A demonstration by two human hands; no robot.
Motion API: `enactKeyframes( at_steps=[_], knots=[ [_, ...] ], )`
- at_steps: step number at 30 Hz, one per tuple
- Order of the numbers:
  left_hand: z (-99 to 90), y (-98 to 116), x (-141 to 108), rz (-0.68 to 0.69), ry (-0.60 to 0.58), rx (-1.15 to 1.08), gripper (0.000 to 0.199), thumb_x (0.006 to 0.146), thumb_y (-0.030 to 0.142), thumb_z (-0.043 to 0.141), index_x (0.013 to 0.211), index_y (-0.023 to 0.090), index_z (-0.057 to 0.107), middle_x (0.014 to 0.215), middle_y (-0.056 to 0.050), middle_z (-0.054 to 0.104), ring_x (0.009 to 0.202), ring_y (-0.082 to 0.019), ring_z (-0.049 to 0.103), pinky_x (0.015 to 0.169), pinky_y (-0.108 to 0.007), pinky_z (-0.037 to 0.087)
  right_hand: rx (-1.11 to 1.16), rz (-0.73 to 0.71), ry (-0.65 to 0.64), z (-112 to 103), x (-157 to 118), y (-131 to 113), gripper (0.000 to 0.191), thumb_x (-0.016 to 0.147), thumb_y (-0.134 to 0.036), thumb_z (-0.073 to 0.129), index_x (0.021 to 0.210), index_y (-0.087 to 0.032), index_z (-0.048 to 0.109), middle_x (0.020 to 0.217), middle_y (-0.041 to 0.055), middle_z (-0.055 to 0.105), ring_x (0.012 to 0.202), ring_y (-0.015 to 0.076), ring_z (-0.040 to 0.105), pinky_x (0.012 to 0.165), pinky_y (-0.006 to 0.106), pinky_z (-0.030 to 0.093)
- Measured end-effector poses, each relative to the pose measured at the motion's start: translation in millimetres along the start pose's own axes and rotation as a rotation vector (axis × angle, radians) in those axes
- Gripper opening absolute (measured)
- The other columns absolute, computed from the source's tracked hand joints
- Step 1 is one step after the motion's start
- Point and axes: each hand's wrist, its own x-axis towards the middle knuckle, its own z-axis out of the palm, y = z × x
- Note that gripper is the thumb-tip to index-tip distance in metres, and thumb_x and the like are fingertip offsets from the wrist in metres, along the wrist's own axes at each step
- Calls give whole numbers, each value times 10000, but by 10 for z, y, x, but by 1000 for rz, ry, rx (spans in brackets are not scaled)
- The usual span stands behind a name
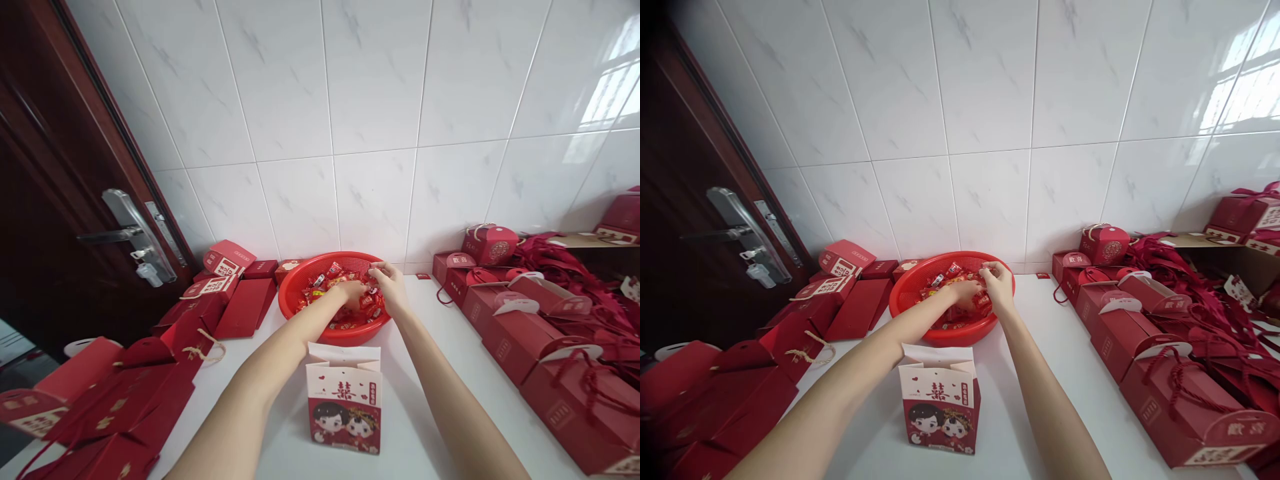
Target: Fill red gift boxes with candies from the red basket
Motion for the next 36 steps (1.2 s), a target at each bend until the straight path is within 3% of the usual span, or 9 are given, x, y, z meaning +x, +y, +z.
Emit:
enactKeyframes(
  at_steps=[3, 7, 9, 13, 17, 20, 27, 36],
  knots=[
    [-24, -83, 40, -91, -38, 33, 725, 501, 77, 769, 1209, 205, 683, 1257, -169, 684, 1084, -373, 659, 876, -398, 533, 0, 1, 1, 4, 6, 2, 235, 568, -336, 691, 763, -209, 651, 640, -16, 632, 667, 174, 593, 590, 284, 446],
    [-3, -128, 60, -166, -40, 22, 590, 552, 90, 732, 1122, 240, 723, 1248, -135, 691, 1153, -363, 630, 969, -400, 485, 1, 5, 4, 3, 10, 1, 238, 565, -325, 696, 766, -203, 662, 680, -7, 649, 681, 172, 596, 588, 282, 447],
    [0, -135, 68, -202, -53, -6, 454, 563, 111, 735, 1006, 205, 753, 1129, -146, 730, 1077, -361, 662, 937, -395, 495, 4, 5, 6, 0, 8, 0, 240, 566, -324, 703, 769, -202, 665, 691, -5, 654, 690, 176, 603, 587, 284, 451],
    [-38, -188, 25, -279, -91, -124, 241, 576, 224, 779, 801, 151, 733, 797, -125, 739, 766, -321, 689, 720, -379, 523, 9, 6, 13, -1, -2, 0, 249, 561, -324, 714, 772, -200, 668, 703, 2, 664, 719, 186, 622, 604, 290, 470],
    [-69, -278, -103, -320, -100, -284, 258, 550, 343, 829, 592, 167, 646, 551, -54, 635, 558, -247, 600, 566, -339, 460, 13, 11, 16, 4, -12, 4, 252, 565, -331, 721, 772, -201, 659, 729, 10, 677, 745, 192, 637, 620, 294, 489],
    [-71, -324, -188, -301, -58, -414, 326, 522, 368, 856, 503, 188, 585, 459, 4, 530, 480, -175, 501, 514, -302, 389, 10, 14, 16, 4, -17, 6, 249, 573, -334, 725, 773, -204, 656, 715, 7, 669, 729, 190, 635, 614, 297, 491],
    [-108, -378, -240, -182, 129, -716, 438, 628, 509, 783, 463, 191, 532, 415, 61, 342, 433, -92, 280, 471, -287, 246, 0, 15, 6, 2, -26, -20, 241, 584, -339, 733, 772, -204, 664, 736, 15, 681, 732, 193, 644, 636, 308, 511],
    [-121, -410, -186, -46, 326, -983, 414, 641, 527, 753, 536, 165, 583, 509, 22, 527, 518, -113, 466, 533, -261, 362, -20, 3, -40, -19, -36, -13, 324, 569, -374, 772, 822, -199, 670, 704, 10, 680, 686, 183, 630, 644, 321, 505]
  ],
)
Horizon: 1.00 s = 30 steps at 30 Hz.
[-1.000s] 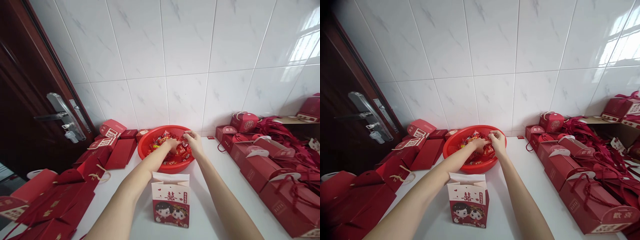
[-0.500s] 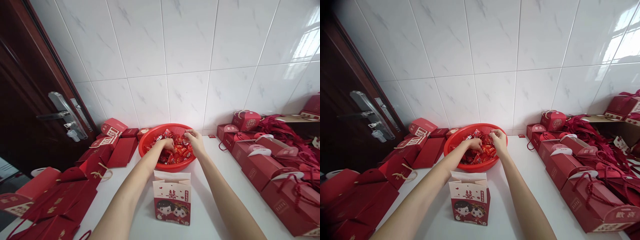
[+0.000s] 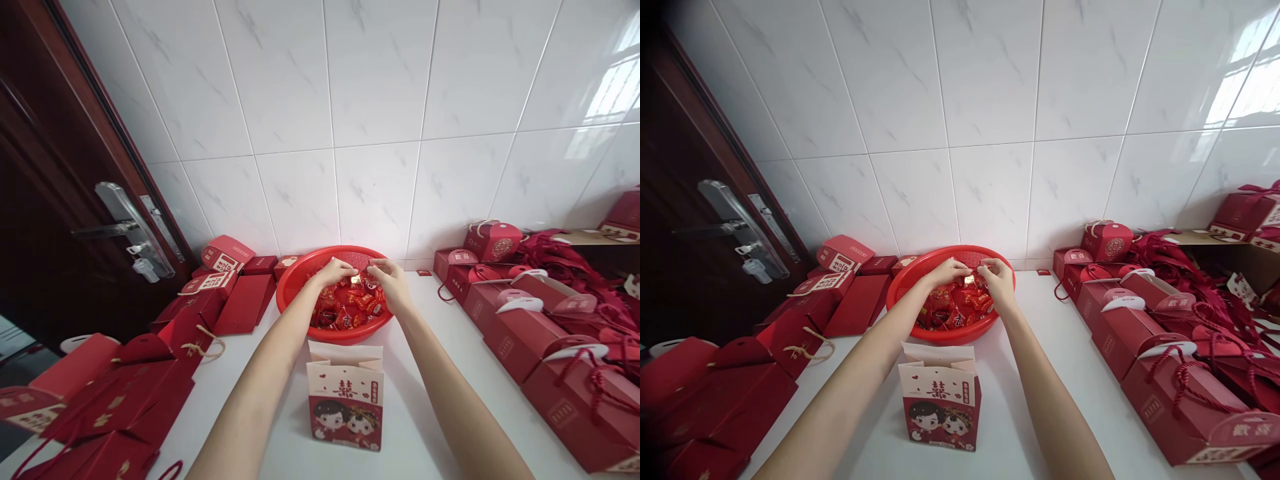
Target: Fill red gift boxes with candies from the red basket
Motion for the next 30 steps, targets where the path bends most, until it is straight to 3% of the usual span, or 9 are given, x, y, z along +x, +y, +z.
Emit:
enactKeyframes(
  at_steps=[8, 14, 18, 24, 26, 30],
  knots=[
    [35, 137, -45, 135, 115, -218, 462, 716, 592, 719, 762, 134, 678, 735, -17, 664, 625, -115, 576, 631, -255, 473, -24, -51, 6, -2, -15, -31, 313, 548, -407, 833, 725, -202, 675, 729, 19, 700, 763, 204, 643, 727, 337, 497],
    [69, 155, -16, 111, 122, -217, 395, 860, 466, 620, 998, 107, 711, 983, -97, 742, 815, -184, 702, 824, -325, 552, 8, -22, 22, -7, -10, -27, 371, 561, -449, 826, 749, -208, 615, 700, 1, 677, 686, 179, 620, 657, 324, 498],
    [107, 47, 81, 56, 181, -90, 366, 946, 334, 467, 1148, 119, 684, 1086, -125, 739, 853, -188, 715, 845, -341, 551, 30, -44, 101, -4, 0, -1, 398, 591, -461, 813, 787, -217, 567, 748, 2, 682, 726, 185, 633, 648, 307, 485],
    [222, -181, 117, -13, 42, 283, 148, 745, 85, 648, 819, 172, 742, 930, -48, 762, 957, -230, 686, 922, -324, 498, 62, -43, 120, -14, 23, 25, 478, 588, -437, 826, 947, -189, 631, 847, 38, 716, 807, 209, 670, 730, 336, 513],
    [269, -222, 120, -18, -19, 372, 152, 749, 90, 695, 861, 183, 737, 991, -43, 751, 1001, -238, 674, 941, -335, 495, 43, -59, 102, -21, 25, 24, 476, 589, -434, 835, 955, -178, 670, 882, 52, 727, 842, 218, 676, 756, 342, 520],
    [342, -270, 159, -37, -88, 484, 254, 930, 308, 648, 1146, 173, 657, 1195, -83, 660, 1054, -225, 646, 915, -413, 544, 66, -73, 91, -32, 26, 11, 467, 579, -406, 849, 955, -166, 707, 888, 54, 736, 849, 217, 683, 791, 351, 533]
  ],
)
